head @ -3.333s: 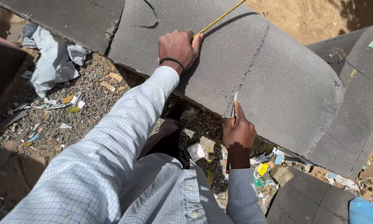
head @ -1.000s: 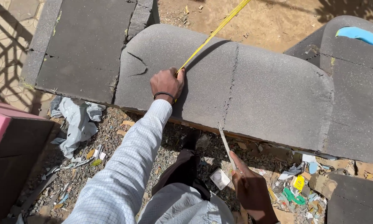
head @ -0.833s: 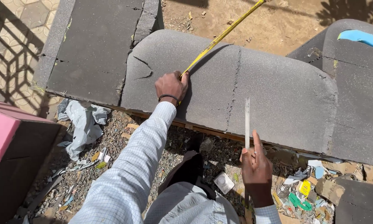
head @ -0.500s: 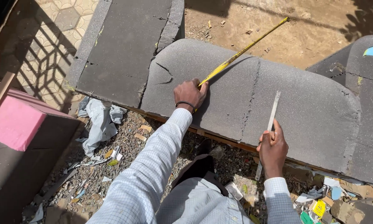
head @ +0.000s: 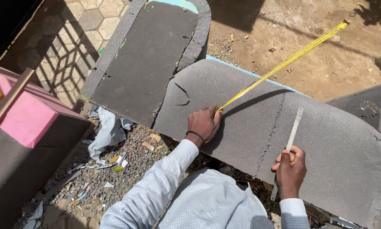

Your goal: The person measures a large piece of gray foam using a yellow tape measure and marks it with a metal ruler. They then use the ruler to cut along the marked line, separating a section of the foam. The person repeats the measuring and cutting process on another piece of foam.

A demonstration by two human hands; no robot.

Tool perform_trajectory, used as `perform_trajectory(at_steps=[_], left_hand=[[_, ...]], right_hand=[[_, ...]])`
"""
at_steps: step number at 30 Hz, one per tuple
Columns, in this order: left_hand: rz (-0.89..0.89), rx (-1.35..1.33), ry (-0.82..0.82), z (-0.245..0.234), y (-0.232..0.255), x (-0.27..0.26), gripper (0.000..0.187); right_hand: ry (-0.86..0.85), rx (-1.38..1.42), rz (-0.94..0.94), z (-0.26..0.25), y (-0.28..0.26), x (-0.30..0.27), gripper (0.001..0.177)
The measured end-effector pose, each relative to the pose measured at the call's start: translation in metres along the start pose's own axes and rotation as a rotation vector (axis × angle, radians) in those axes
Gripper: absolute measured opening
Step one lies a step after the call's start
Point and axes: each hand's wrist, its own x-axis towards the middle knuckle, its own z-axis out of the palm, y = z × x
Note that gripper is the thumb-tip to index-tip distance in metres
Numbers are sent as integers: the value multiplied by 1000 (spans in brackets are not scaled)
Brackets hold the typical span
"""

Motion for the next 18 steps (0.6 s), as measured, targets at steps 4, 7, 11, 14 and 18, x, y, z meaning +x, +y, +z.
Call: perform_trajectory(at_steps=[4,7,11,14,18], left_hand=[[-53,20,-46,-5,5,2,52],[-16,-21,-67,-4,8,5,55],[16,-222,-280,0,34,2,61],[41,-305,-448,-1,57,-2,72],[-45,-579,-682,-34,83,1,51]], right_hand=[[-13,181,-29,6,-32,25,31],[-59,145,-158,14,-71,42,42],[-133,252,-220,24,-123,58,50],[-155,470,-163,28,-130,91,43],[-229,614,-145,18,-143,111,29]])
